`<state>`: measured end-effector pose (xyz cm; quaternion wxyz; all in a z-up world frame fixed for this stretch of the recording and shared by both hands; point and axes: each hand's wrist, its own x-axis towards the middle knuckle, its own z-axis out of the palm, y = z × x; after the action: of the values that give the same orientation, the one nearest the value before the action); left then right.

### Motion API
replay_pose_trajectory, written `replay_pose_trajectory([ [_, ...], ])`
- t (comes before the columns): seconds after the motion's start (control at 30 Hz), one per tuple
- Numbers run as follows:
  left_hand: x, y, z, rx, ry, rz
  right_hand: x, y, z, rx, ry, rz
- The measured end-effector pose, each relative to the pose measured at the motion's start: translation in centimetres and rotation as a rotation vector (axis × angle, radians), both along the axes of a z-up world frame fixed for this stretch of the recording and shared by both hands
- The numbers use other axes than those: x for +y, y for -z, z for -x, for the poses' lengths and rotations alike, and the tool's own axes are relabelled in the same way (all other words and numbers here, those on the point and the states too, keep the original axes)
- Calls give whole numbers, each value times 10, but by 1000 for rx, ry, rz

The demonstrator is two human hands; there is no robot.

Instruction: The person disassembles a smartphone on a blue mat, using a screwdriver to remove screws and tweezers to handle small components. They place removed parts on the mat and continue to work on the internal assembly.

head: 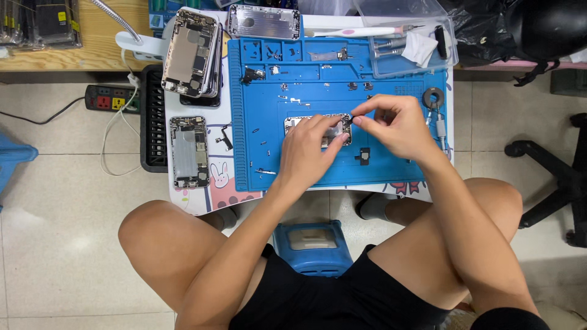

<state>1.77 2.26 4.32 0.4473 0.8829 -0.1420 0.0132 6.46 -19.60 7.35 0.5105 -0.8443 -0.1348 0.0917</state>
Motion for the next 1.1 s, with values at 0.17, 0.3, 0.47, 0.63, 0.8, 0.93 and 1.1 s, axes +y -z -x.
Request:
replay_pose_trajectory([
  [0.17, -7, 16, -2, 173, -121, 380, 12, -4, 8, 19, 16, -5],
  [0.3, -9, 30, -7, 249, -202, 490, 17, -4, 7, 46, 12, 0],
  [0.47, -8, 34, -13, 301, -218, 654, 22, -5, 6, 50, -3, -4],
  [0.63, -8, 35, -17, 308, -238, 731, 25, -10, 5, 31, -36, 2],
  [0.8, -12, 40, -19, 211, -171, 604, 10, -7, -1, -25, -2, 56],
  [0.93, -14, 41, -19, 177, -176, 554, 3, -5, -3, -61, 20, 73],
  [1.1, -15, 45, -17, 222, -169, 565, 7, -4, -5, -75, -41, 100],
])
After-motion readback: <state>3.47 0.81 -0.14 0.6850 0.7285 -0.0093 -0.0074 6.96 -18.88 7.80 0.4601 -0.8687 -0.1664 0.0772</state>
